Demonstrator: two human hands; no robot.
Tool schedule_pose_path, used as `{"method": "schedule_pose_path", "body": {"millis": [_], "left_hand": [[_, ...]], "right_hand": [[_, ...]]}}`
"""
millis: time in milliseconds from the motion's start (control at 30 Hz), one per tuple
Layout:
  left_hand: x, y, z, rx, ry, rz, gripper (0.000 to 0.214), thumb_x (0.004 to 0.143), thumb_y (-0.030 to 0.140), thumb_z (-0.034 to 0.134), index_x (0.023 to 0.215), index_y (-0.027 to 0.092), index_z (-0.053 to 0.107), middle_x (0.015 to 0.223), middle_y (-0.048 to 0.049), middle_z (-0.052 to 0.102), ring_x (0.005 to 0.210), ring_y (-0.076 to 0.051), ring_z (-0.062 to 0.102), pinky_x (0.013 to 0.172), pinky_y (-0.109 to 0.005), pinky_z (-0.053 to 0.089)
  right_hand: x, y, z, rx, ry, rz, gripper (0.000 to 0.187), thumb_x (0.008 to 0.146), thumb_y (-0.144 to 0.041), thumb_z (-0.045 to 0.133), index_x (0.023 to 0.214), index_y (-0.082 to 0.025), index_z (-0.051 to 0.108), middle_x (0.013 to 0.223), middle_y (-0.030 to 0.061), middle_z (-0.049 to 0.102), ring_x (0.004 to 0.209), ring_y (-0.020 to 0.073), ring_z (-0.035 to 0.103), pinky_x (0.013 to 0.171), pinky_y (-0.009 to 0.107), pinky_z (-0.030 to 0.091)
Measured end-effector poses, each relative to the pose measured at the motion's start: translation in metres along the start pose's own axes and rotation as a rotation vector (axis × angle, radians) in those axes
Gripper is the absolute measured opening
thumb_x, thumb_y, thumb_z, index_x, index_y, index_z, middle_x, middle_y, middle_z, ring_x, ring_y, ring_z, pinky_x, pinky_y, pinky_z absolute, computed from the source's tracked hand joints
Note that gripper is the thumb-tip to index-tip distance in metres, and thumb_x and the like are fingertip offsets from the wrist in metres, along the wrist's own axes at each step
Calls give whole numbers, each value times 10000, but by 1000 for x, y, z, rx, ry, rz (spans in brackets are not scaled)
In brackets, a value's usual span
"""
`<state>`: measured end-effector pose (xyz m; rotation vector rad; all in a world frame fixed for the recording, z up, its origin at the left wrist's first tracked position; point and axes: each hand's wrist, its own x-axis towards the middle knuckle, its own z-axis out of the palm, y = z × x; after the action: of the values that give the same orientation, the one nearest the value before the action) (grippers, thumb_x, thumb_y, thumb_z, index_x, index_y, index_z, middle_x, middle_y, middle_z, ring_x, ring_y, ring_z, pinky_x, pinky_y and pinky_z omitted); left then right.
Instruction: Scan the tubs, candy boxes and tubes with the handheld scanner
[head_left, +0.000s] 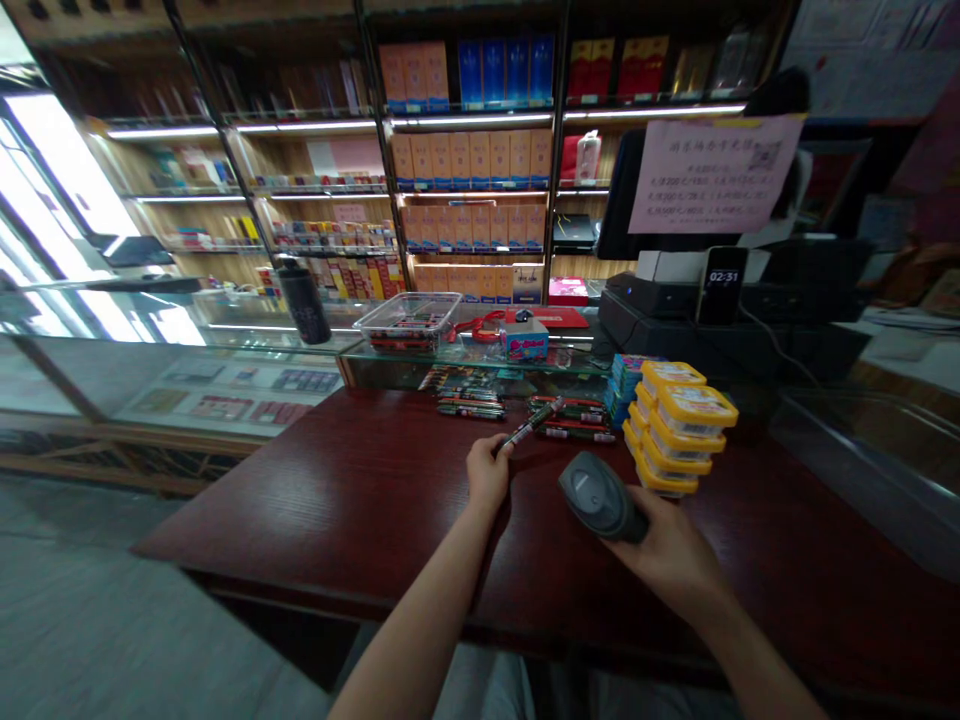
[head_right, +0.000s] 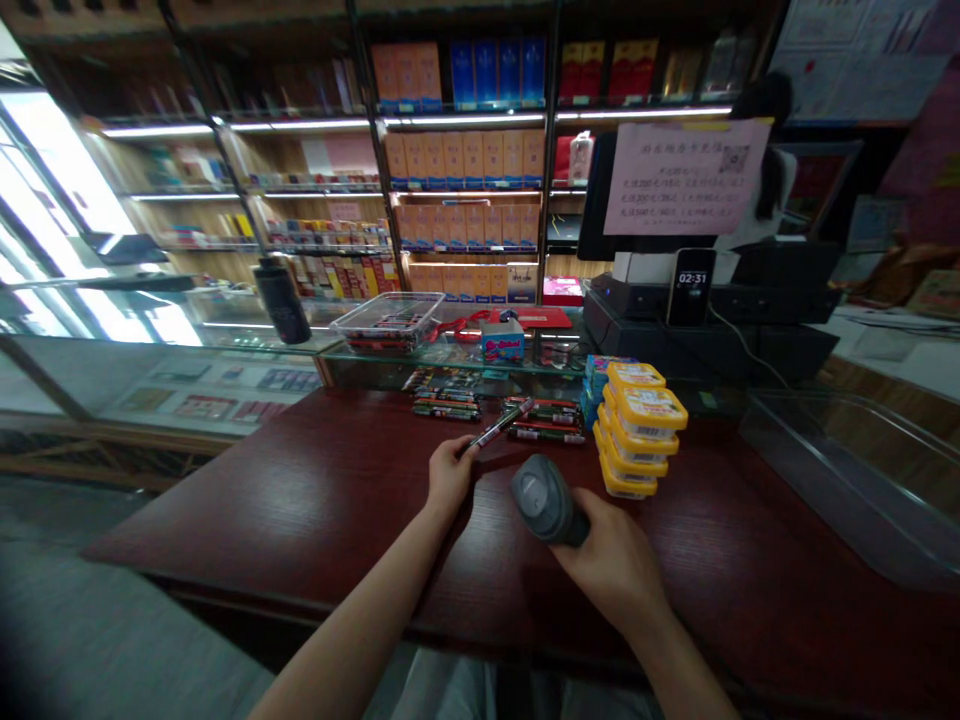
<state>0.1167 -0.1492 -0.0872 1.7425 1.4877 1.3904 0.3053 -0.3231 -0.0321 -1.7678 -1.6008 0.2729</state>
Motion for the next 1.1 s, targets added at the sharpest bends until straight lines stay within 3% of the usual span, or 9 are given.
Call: {"method": "schedule_pose_path", "body": {"millis": [133, 267, 367, 467, 667, 767, 833, 933, 1100], "left_hand": [[-1, -1, -1, -19, 1, 13, 213, 765, 179, 594, 936, 170, 721, 904, -62, 701, 876, -189, 621, 836, -306, 449], [-1, -2, 0, -31, 39, -8, 234, 761, 188, 594, 960, 164, 717, 934, -68, 703, 903, -194, 626, 849, -301, 450], [9, -2, -6, -32, -22, -22, 225, 771, 190, 573, 936, 156, 723, 900, -62, 716, 856, -192, 641, 819, -292, 462], [29, -7, -28, 24, -85, -22, 220, 769, 181, 566, 916, 148, 726, 868, -61, 723, 822, -195, 645, 806, -293, 462], [76, -33, -91, 335, -165, 12, 233, 761, 137, 571, 940, 135, 721, 900, -74, 703, 884, -202, 615, 845, -296, 436], [87, -40, -105, 541, -191, 68, 243, 768, 132, 580, 965, 166, 719, 936, -66, 674, 902, -187, 579, 860, -282, 424], [86, -40, -102, 669, -142, 127, 253, 788, 148, 567, 987, 196, 717, 1003, -71, 646, 947, -202, 545, 879, -297, 413], [76, -32, -82, 784, -92, 226, 297, 826, 171, 513, 1054, 229, 693, 1061, -83, 594, 997, -225, 505, 894, -320, 405], [59, -15, -45, 769, -286, 284, 330, 849, 181, 474, 1133, 197, 642, 1127, -116, 524, 1031, -223, 508, 942, -335, 390]], "right_hand": [[10, 4, 9, -328, 103, 22, 219, 744, -326, 599, 954, -271, 626, 814, 14, 711, 753, 234, 664, 584, 287, 385], [13, 18, 23, -388, 227, -101, 228, 770, -269, 564, 989, -231, 612, 882, 31, 710, 800, 218, 664, 630, 287, 412], [11, 30, 26, -396, 292, -169, 222, 773, -269, 549, 978, -213, 613, 861, 36, 708, 783, 208, 664, 641, 283, 431], [10, 42, 25, -411, 345, -221, 247, 759, -280, 551, 988, -207, 609, 883, 42, 714, 785, 207, 671, 638, 278, 449], [13, 53, 28, -423, 363, -299, 273, 736, -304, 580, 991, -212, 613, 840, 23, 720, 713, 202, 680, 573, 271, 464], [14, 53, 30, -435, 379, -327, 288, 727, -312, 589, 994, -208, 621, 838, 35, 723, 704, 202, 682, 568, 264, 470], [14, 52, 30, -439, 377, -321, 285, 728, -309, 584, 993, -209, 622, 845, 37, 724, 705, 201, 681, 571, 263, 473], [12, 49, 29, -425, 357, -269, 274, 742, -297, 559, 998, -216, 616, 849, 31, 719, 719, 205, 679, 582, 272, 472], [9, 44, 29, -396, 327, -234, 264, 779, -274, 511, 1017, -204, 601, 899, 48, 711, 778, 218, 674, 645, 301, 474]]}}
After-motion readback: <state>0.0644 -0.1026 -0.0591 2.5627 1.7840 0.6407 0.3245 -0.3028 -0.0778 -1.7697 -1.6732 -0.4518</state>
